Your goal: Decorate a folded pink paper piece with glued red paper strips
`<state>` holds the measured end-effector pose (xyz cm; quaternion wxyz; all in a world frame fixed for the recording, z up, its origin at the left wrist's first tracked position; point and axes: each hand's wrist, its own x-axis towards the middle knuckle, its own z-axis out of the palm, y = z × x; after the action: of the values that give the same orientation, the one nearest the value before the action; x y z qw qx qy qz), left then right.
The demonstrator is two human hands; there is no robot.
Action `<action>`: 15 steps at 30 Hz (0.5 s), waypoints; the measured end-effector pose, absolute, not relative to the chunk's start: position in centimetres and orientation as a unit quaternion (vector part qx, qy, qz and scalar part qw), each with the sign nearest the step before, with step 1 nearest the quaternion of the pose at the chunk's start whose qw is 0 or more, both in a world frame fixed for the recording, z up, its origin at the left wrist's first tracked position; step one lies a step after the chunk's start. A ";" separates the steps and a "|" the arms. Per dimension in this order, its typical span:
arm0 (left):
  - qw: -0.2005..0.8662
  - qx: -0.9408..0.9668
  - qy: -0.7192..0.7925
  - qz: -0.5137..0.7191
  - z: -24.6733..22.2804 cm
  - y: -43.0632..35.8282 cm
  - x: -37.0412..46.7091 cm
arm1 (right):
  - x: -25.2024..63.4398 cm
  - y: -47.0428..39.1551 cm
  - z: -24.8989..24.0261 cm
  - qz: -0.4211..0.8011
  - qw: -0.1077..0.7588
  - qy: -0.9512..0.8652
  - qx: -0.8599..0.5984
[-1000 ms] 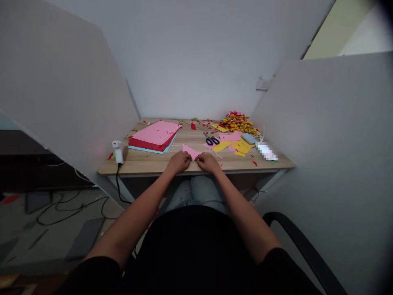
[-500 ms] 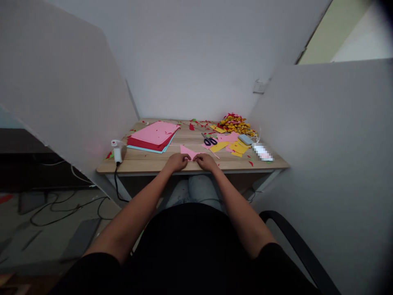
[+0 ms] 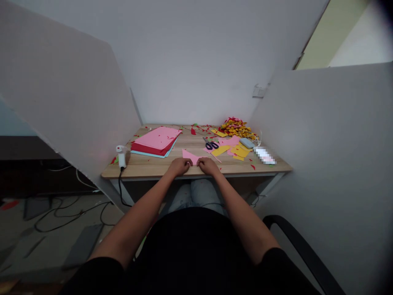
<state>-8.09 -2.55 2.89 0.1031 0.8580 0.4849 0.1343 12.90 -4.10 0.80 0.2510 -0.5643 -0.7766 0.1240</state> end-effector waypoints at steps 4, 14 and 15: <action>0.090 0.850 0.497 0.147 2.7 -2.8 -8.1 | 13.2 -3.9 0.5 0.134 0.267 -0.756 -0.582; 0.053 0.855 0.471 0.213 2.8 -2.7 -8.2 | 13.2 -3.9 0.4 0.185 0.310 -0.728 -0.583; 0.054 0.854 0.471 0.216 2.8 -2.6 -8.2 | 13.2 -3.9 0.4 0.191 0.316 -0.725 -0.582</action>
<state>-8.24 -2.64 2.78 0.0541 0.8537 0.4710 0.2156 13.20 -3.89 0.43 0.3161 -0.5820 -0.7246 0.1906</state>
